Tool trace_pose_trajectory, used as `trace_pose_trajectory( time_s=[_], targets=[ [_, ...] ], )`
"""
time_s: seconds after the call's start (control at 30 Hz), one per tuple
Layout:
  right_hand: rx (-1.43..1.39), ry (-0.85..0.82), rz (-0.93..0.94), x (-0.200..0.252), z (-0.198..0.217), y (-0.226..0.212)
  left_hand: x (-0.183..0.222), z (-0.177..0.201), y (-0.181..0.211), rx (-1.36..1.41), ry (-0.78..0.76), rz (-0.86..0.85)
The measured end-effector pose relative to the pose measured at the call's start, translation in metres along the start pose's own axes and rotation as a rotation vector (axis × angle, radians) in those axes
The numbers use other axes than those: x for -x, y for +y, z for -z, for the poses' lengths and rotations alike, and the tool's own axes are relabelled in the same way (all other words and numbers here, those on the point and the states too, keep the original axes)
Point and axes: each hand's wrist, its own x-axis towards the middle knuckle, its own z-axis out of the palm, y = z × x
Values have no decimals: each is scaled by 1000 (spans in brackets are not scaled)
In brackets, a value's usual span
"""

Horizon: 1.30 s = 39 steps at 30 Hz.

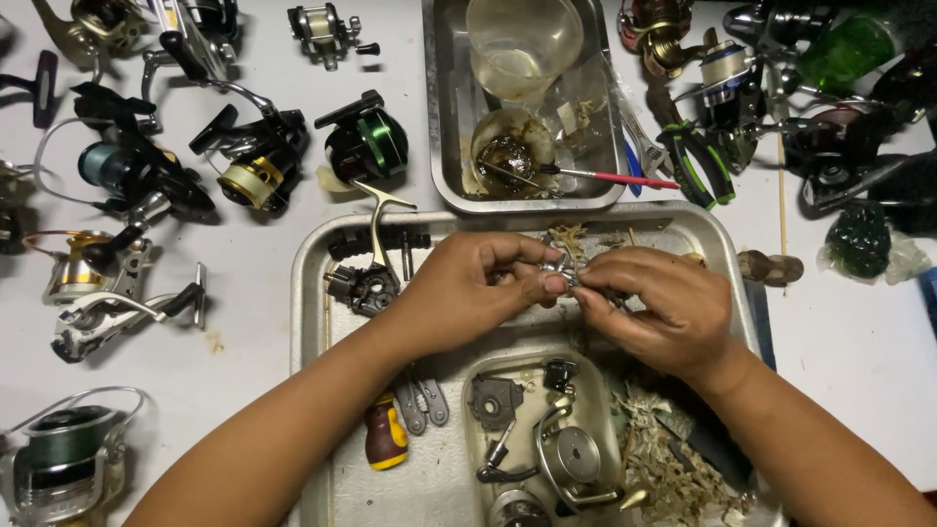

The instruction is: The person is assembling various internal parts of a fishing reel, including gears and pins, on a metal tray.

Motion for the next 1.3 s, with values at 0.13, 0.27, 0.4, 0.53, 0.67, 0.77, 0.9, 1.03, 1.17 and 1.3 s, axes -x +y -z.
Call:
trace_pose_trajectory(
  time_s=[0.13,0.27,0.4,0.53,0.67,0.77,0.9,1.03,1.17,1.3],
  targets=[
    [48,-21,40,3,-2,1,-4,3,-1,-26,-22,15],
    [122,-35,130,-3,1,-2,-3,2,-3,-5,-27,53],
    [-74,12,-63,0,3,2,-5,7,-5,12,-30,61],
    [-181,37,-212,-8,17,3,-5,9,-3,79,-48,77],
    [-308,-6,-674,-2,41,3,-9,15,3,-88,-56,269],
    [-287,-124,-738,-8,62,-12,-8,15,6,7,-38,323],
    [-146,-532,-542,8,77,-22,-7,12,21,11,36,410],
    [-59,-882,-559,21,72,-37,-6,12,16,-122,24,331],
    [250,-597,-308,16,61,-39,-3,11,15,-223,16,269],
    [293,-333,-167,-15,41,-35,-2,11,9,-212,21,173]
  ],
)
